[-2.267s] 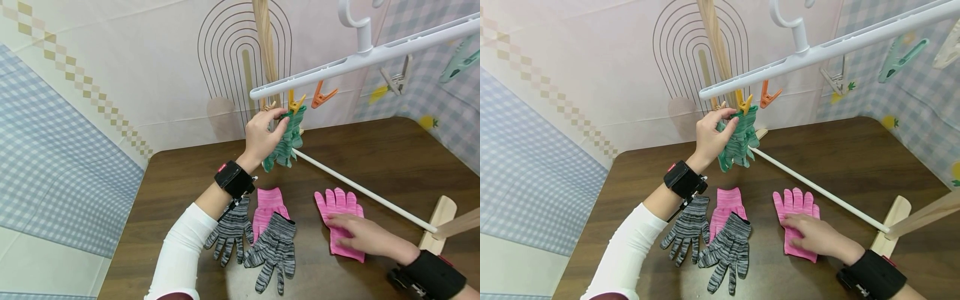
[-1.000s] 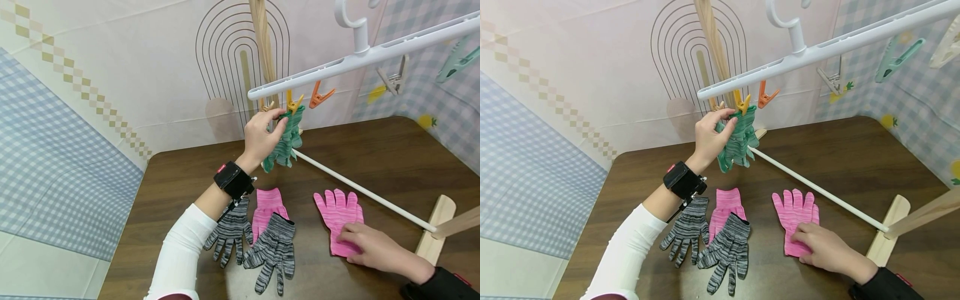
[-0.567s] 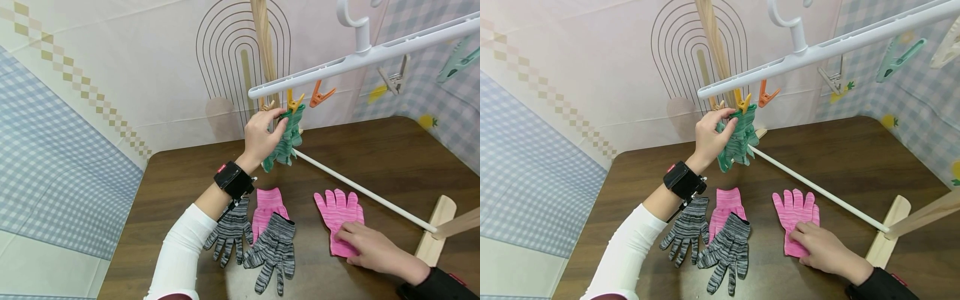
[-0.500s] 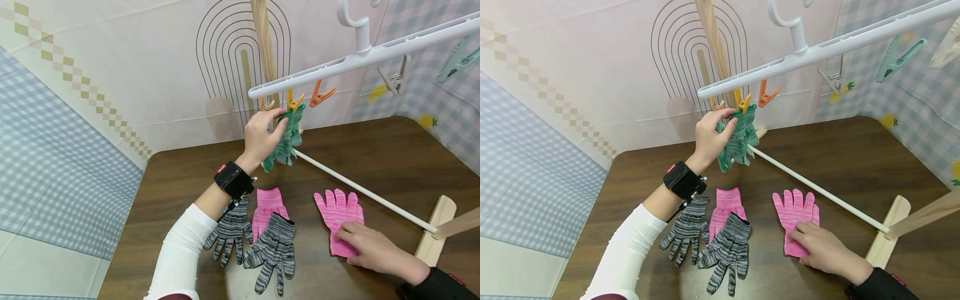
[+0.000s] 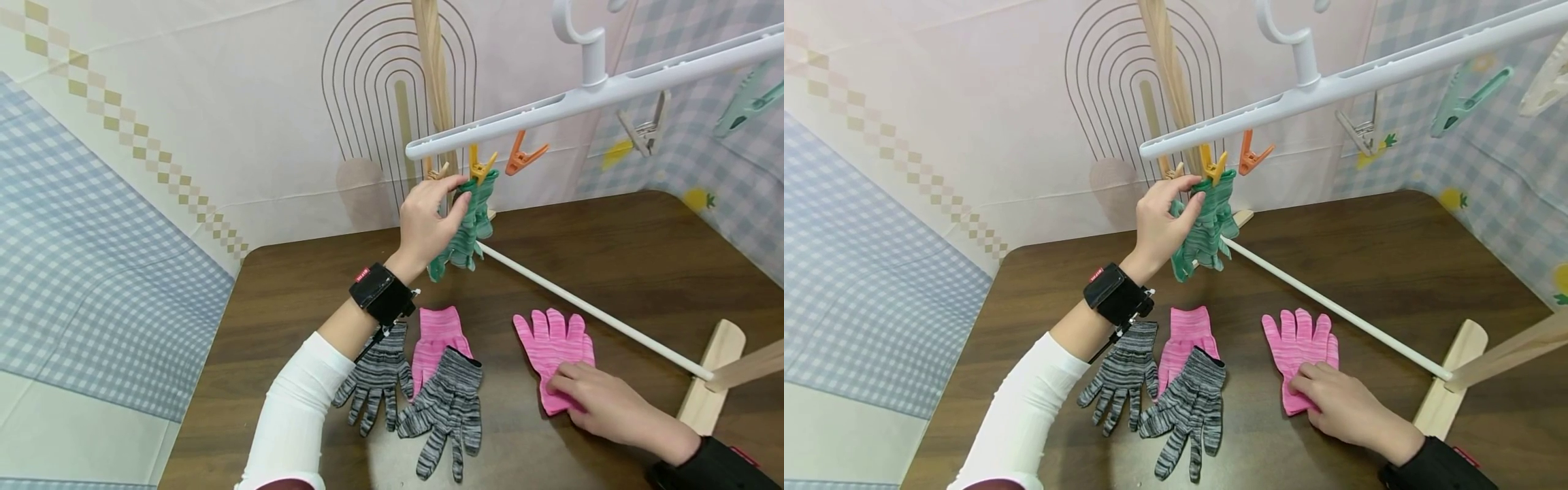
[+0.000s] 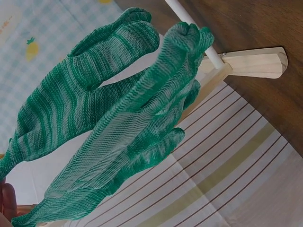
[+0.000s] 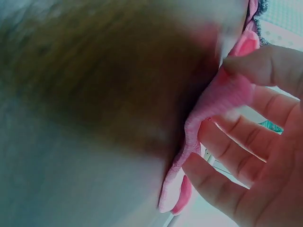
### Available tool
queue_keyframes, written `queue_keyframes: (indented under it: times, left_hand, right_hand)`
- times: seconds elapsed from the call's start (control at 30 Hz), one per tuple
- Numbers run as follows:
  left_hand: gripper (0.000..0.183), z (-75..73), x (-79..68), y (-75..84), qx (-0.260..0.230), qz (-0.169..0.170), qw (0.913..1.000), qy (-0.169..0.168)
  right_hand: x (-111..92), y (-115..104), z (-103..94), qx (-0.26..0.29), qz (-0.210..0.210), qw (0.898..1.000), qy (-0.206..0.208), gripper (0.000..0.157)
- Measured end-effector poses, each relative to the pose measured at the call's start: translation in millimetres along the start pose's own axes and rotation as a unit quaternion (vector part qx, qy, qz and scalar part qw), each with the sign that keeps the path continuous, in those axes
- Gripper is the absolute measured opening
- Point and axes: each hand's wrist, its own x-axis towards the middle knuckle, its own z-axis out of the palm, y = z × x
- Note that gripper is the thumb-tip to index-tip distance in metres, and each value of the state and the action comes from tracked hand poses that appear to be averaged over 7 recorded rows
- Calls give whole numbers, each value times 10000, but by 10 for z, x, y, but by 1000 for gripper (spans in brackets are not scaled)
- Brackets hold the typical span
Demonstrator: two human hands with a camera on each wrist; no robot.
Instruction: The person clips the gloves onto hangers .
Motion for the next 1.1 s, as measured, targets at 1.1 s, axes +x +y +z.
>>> queue_keyframes:
  times: [1.1]
  left_hand:
    - [20,31,33,53,9,527,9984,190]
  right_hand:
    - [60,-9,-9,-31,398,9992,63,31]
